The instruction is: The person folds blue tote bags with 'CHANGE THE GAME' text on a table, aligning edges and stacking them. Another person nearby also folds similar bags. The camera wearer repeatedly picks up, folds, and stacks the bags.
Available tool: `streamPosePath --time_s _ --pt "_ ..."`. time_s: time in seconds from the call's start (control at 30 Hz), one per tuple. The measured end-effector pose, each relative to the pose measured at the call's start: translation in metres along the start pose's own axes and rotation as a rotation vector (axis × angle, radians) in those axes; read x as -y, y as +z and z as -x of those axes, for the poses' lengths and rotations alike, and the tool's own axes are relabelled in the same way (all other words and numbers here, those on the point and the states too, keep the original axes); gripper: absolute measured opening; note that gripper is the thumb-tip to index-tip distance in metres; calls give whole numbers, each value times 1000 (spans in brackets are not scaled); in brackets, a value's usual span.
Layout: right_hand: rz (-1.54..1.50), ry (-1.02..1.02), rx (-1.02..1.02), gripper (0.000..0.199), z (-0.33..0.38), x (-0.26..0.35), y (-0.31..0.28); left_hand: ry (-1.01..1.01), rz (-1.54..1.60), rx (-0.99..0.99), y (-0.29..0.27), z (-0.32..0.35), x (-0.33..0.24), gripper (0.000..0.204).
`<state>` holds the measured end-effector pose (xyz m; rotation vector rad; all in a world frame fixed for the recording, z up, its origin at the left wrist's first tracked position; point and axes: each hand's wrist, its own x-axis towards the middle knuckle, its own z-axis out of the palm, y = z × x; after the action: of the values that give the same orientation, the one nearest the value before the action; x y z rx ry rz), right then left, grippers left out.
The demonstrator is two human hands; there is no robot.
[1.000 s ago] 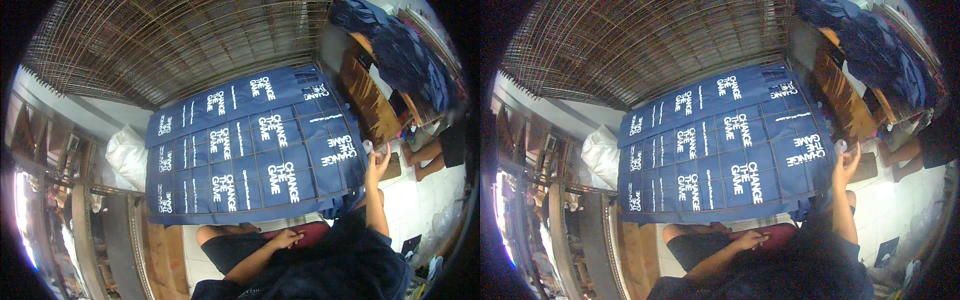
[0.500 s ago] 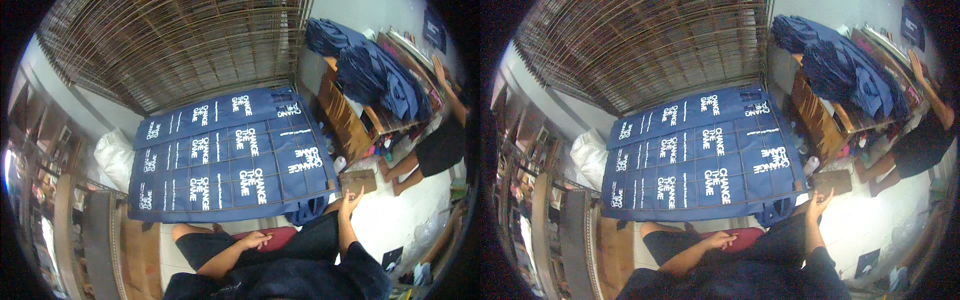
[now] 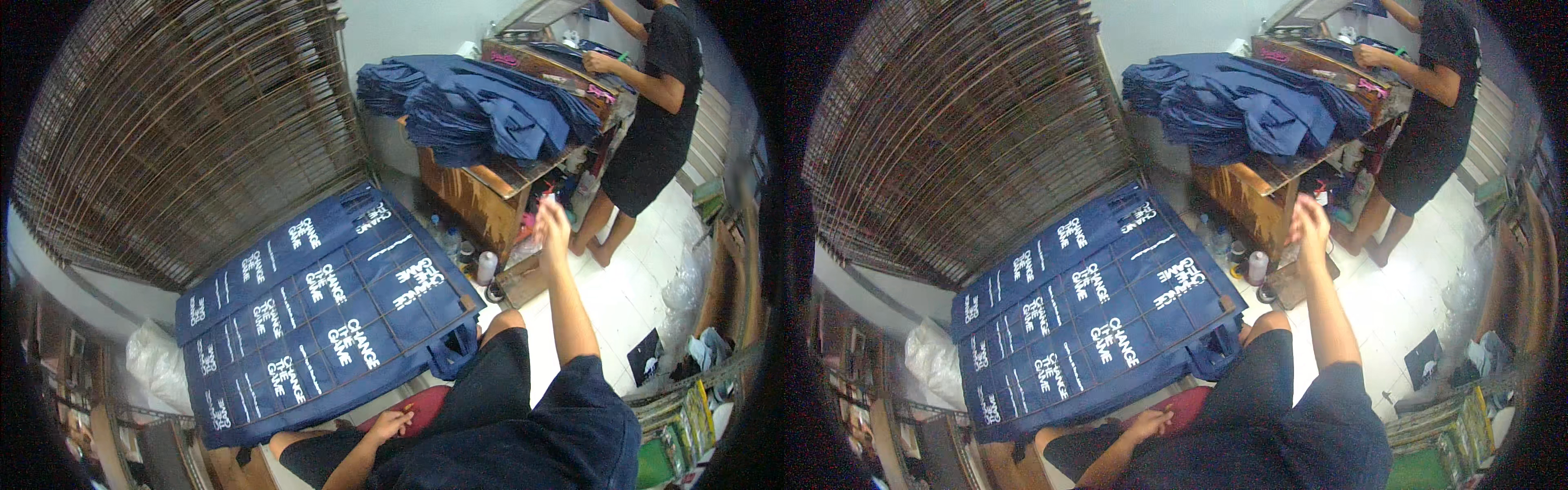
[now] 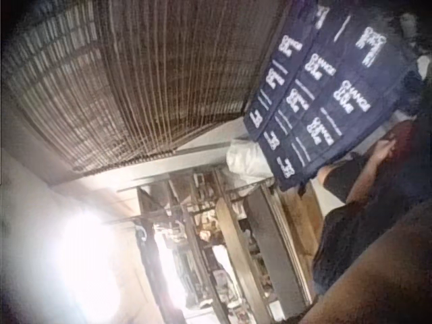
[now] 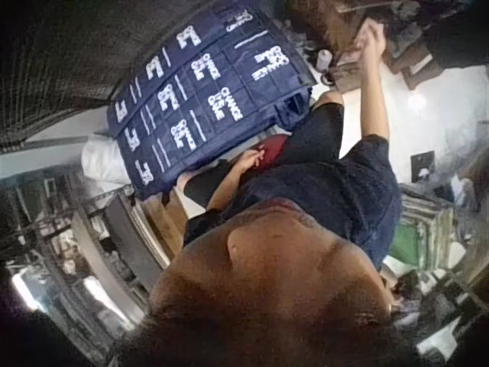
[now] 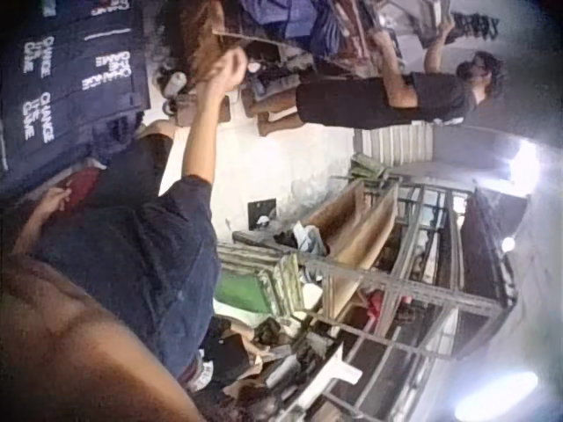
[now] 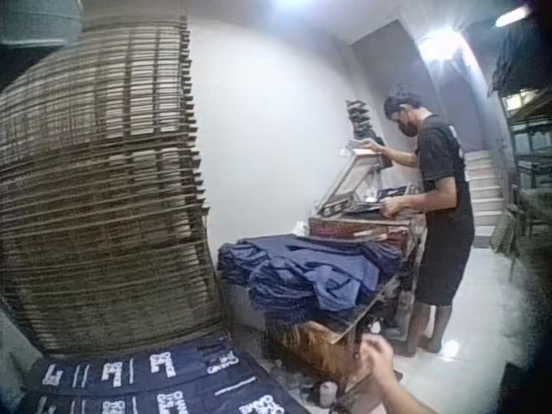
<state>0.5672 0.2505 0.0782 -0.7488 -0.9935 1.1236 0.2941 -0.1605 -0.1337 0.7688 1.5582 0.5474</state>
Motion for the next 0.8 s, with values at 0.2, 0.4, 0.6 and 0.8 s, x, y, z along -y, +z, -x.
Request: streamPosePath --time_s 0.2,0.4,0.6,0.8 --pt "-279 74 -61 79 -131 73 2 -15 10 -11 3 -4 10 41" --pt "-650 269 4 116 -195 81 21 -19 -68 -35 4 4 2 44" --pt "-510 377 -196 40 -270 55 28 16 -117 -45 1 -10 20 48" --pt "90 58 -56 25 -255 151 78 208 -225 -105 11 8 -8 40"
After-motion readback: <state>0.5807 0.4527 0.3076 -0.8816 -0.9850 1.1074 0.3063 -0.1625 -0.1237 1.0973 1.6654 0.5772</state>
